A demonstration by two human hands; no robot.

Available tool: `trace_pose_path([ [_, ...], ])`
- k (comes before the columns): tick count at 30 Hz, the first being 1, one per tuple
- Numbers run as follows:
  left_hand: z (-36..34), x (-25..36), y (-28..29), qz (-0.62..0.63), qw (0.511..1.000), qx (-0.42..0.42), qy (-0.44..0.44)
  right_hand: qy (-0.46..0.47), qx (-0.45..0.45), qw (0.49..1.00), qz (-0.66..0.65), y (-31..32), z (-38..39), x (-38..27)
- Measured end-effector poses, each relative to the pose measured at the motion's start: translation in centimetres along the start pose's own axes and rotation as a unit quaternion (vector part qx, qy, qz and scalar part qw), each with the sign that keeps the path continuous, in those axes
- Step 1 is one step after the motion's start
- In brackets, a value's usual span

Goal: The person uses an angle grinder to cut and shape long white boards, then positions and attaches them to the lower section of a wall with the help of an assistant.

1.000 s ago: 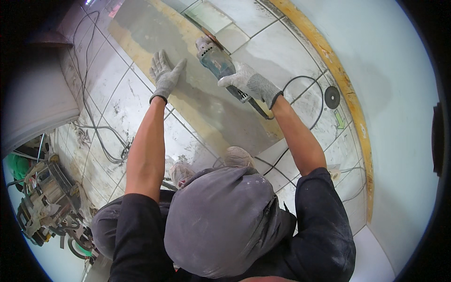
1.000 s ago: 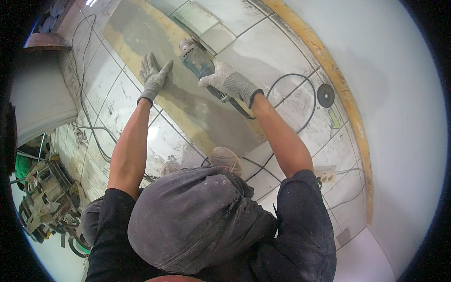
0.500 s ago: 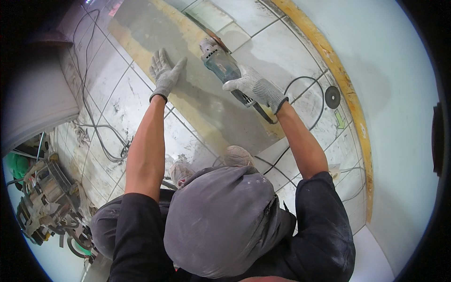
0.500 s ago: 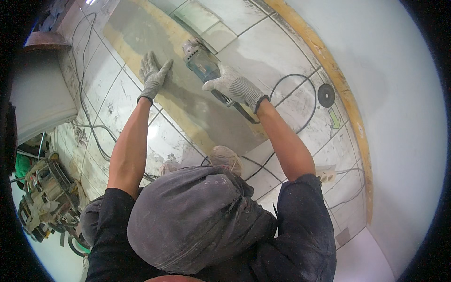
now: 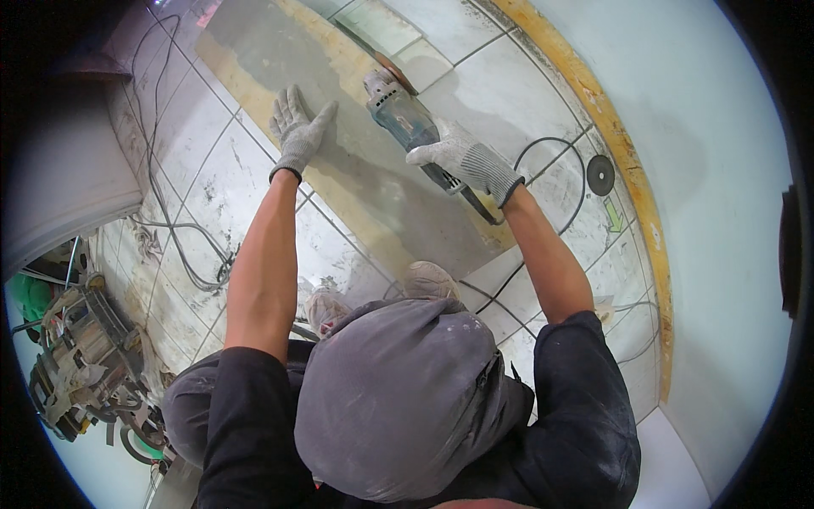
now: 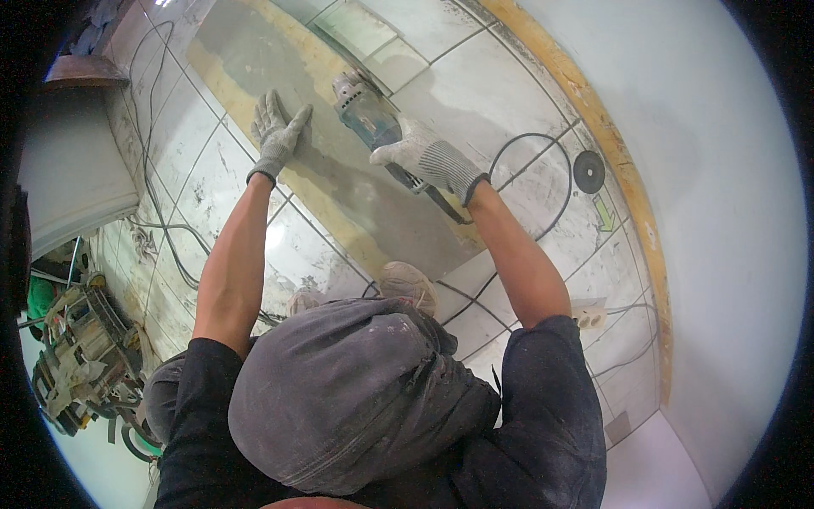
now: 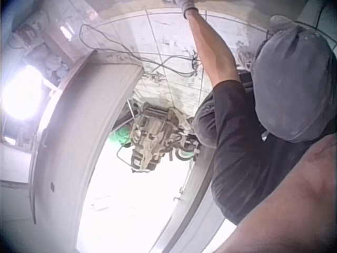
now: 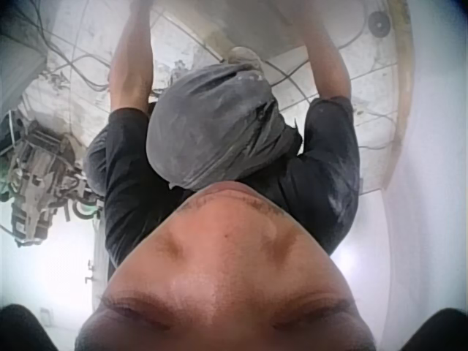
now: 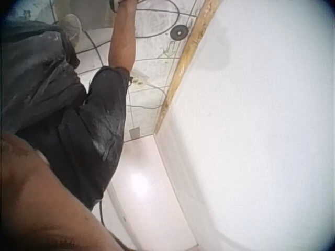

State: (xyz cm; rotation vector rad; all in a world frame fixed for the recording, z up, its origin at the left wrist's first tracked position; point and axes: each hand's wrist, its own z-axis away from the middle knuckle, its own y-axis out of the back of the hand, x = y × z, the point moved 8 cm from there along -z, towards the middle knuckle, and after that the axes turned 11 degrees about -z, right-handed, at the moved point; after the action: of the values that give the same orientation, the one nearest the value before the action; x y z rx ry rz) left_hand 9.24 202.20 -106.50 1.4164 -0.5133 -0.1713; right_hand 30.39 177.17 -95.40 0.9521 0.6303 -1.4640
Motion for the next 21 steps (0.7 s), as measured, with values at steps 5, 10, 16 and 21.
trace_pose_path([
  [5,0.0,-0.1,0.0,0.002,1.0,0.004,0.003,-0.006,0.001,1.0,0.01,0.1,0.4,0.4],
  [10,-0.1,0.0,-0.1,0.005,1.0,0.001,0.001,-0.002,0.018,1.0,0.025,0.3,0.5,0.3],
  [16,0.1,-0.3,0.0,0.011,1.0,0.012,0.003,-0.025,-0.01,1.0,0.002,0.0,1.3,-0.5],
  [21,0.1,0.3,0.2,0.009,1.0,-0.011,0.004,0.006,0.013,1.0,0.025,0.4,1.2,0.4],
])
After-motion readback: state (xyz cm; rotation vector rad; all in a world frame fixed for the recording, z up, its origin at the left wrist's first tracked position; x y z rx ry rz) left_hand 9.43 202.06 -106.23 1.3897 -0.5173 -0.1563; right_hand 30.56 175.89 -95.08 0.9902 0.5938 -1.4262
